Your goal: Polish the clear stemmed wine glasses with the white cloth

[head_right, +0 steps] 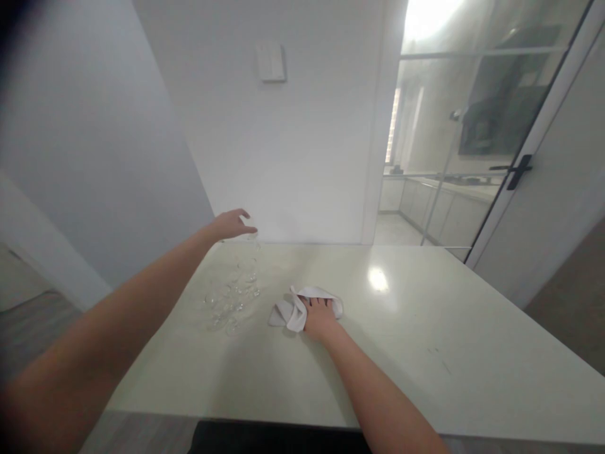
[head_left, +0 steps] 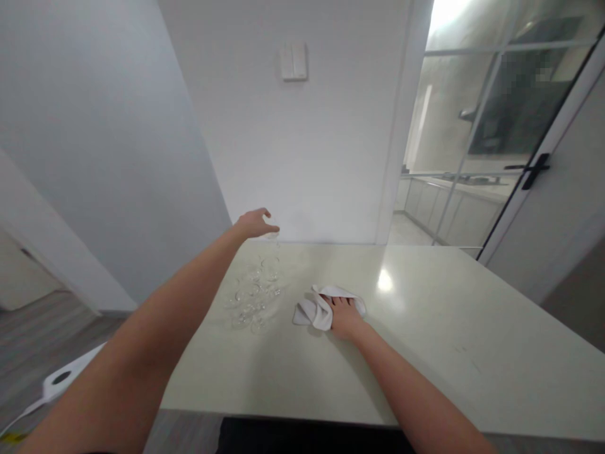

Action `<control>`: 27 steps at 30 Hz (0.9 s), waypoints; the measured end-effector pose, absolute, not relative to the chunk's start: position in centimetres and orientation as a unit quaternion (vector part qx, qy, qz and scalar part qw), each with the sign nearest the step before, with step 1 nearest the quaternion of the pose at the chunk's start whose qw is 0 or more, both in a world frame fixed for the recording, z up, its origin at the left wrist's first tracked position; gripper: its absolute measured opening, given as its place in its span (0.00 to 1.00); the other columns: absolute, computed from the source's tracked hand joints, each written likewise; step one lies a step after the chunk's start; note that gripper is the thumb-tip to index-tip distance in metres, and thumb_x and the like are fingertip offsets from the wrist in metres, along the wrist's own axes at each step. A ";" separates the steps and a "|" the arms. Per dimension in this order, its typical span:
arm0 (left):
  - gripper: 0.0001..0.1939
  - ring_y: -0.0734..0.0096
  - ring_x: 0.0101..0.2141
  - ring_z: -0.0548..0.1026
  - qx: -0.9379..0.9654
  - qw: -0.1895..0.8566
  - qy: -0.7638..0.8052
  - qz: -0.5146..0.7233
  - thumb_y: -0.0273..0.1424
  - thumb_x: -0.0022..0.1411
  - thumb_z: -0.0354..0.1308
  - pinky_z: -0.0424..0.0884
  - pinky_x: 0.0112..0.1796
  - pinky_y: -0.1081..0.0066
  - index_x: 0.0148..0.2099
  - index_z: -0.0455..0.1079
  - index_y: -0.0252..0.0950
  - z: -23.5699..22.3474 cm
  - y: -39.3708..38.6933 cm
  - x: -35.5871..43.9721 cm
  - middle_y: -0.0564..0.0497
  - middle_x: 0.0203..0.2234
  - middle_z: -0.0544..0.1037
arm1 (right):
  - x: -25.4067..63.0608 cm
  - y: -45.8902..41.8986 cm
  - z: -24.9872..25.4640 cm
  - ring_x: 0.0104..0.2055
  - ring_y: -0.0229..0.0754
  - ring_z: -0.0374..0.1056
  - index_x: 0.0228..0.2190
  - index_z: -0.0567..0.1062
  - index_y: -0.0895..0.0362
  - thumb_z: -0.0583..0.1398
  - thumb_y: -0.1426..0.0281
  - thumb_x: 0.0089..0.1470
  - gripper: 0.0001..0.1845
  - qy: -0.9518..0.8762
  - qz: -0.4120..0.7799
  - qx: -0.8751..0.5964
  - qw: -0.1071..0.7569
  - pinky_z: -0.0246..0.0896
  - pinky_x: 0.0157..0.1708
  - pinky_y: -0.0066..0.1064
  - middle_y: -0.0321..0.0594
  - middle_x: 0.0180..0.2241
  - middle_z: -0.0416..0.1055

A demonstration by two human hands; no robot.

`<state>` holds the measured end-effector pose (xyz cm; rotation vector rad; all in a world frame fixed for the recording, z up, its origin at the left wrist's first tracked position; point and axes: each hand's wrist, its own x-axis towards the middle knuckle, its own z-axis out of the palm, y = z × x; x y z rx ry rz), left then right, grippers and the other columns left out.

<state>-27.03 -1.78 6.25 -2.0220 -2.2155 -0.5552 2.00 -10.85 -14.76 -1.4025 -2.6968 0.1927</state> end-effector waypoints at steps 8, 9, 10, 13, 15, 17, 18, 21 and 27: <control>0.32 0.68 0.38 0.76 -0.529 -0.121 -0.454 -0.707 0.48 0.48 0.63 0.70 0.38 0.67 0.51 0.60 0.40 10.8 -4.6 -23.2 0.47 0.40 0.74 | 1.8 -10.6 -14.9 0.63 0.61 0.46 0.64 0.47 0.54 0.58 0.62 0.49 0.44 -0.883 0.063 -0.462 0.047 0.41 0.58 0.53 0.53 0.63 0.50; 0.29 0.68 0.38 0.76 -0.505 -0.142 -0.416 -0.743 0.51 0.50 0.60 0.70 0.38 0.68 0.50 0.61 0.41 11.0 -4.8 -22.3 0.47 0.41 0.74 | 1.8 -10.6 -14.9 0.63 0.61 0.46 0.64 0.47 0.53 0.57 0.62 0.49 0.44 -0.883 0.064 -0.463 0.046 0.41 0.58 0.53 0.53 0.64 0.50; 0.28 0.69 0.38 0.76 -0.481 -0.161 -0.385 -0.771 0.54 0.52 0.57 0.70 0.37 0.69 0.49 0.61 0.41 11.1 -5.0 -21.5 0.48 0.42 0.73 | 1.8 -10.6 -14.9 0.64 0.61 0.46 0.64 0.47 0.53 0.57 0.62 0.50 0.44 -0.882 0.065 -0.464 0.044 0.41 0.59 0.53 0.53 0.64 0.49; 0.30 0.72 0.35 0.76 -0.415 -0.230 -0.322 -0.819 0.60 0.56 0.46 0.70 0.33 0.73 0.49 0.61 0.43 11.0 -5.7 -18.8 0.49 0.43 0.71 | 2.0 -10.6 -14.8 0.64 0.59 0.45 0.64 0.46 0.54 0.56 0.62 0.50 0.43 -0.882 0.070 -0.464 0.038 0.39 0.59 0.51 0.52 0.64 0.48; 0.32 0.76 0.31 0.76 -0.382 -0.290 -0.291 -0.828 0.62 0.56 0.43 0.68 0.28 0.76 0.50 0.60 0.44 10.5 -6.5 -16.7 0.49 0.41 0.71 | 2.1 -10.6 -14.7 0.64 0.59 0.44 0.64 0.46 0.55 0.56 0.62 0.51 0.43 -0.884 0.069 -0.461 0.040 0.39 0.59 0.51 0.52 0.64 0.48; 0.34 0.80 0.25 0.72 -0.361 -0.351 -0.265 -0.822 0.63 0.54 0.44 0.65 0.23 0.79 0.50 0.59 0.43 9.5 -7.4 -14.5 0.50 0.38 0.72 | 2.3 -10.6 -14.6 0.64 0.59 0.45 0.64 0.46 0.55 0.56 0.62 0.51 0.43 -0.888 0.064 -0.453 0.044 0.40 0.59 0.51 0.53 0.64 0.49; 0.34 0.82 0.22 0.70 -0.356 -0.380 -0.254 -0.815 0.63 0.53 0.45 0.62 0.20 0.79 0.50 0.60 0.42 8.8 -7.8 -13.5 0.50 0.37 0.73 | 2.4 -10.6 -14.5 0.64 0.59 0.45 0.64 0.47 0.55 0.56 0.62 0.50 0.43 -0.891 0.061 -0.448 0.045 0.41 0.59 0.51 0.53 0.64 0.50; 0.34 0.87 0.15 0.61 -0.345 -0.447 -0.232 -0.792 0.63 0.51 0.50 0.54 0.14 0.79 0.47 0.62 0.40 6.0 -9.0 -10.9 0.51 0.33 0.73 | 2.5 -10.6 -14.4 0.63 0.59 0.47 0.64 0.48 0.54 0.56 0.62 0.50 0.42 -0.896 0.054 -0.437 0.051 0.43 0.58 0.51 0.54 0.63 0.51; 0.36 0.88 0.11 0.51 -0.363 -0.542 -0.273 -0.707 0.65 0.50 0.46 0.45 0.12 0.77 0.40 0.68 0.37 -0.2 -10.3 -9.5 0.53 0.24 0.72 | 2.8 -10.2 -14.3 0.62 0.59 0.50 0.64 0.48 0.53 0.58 0.62 0.49 0.44 -0.897 0.054 -0.434 0.057 0.44 0.58 0.50 0.54 0.62 0.52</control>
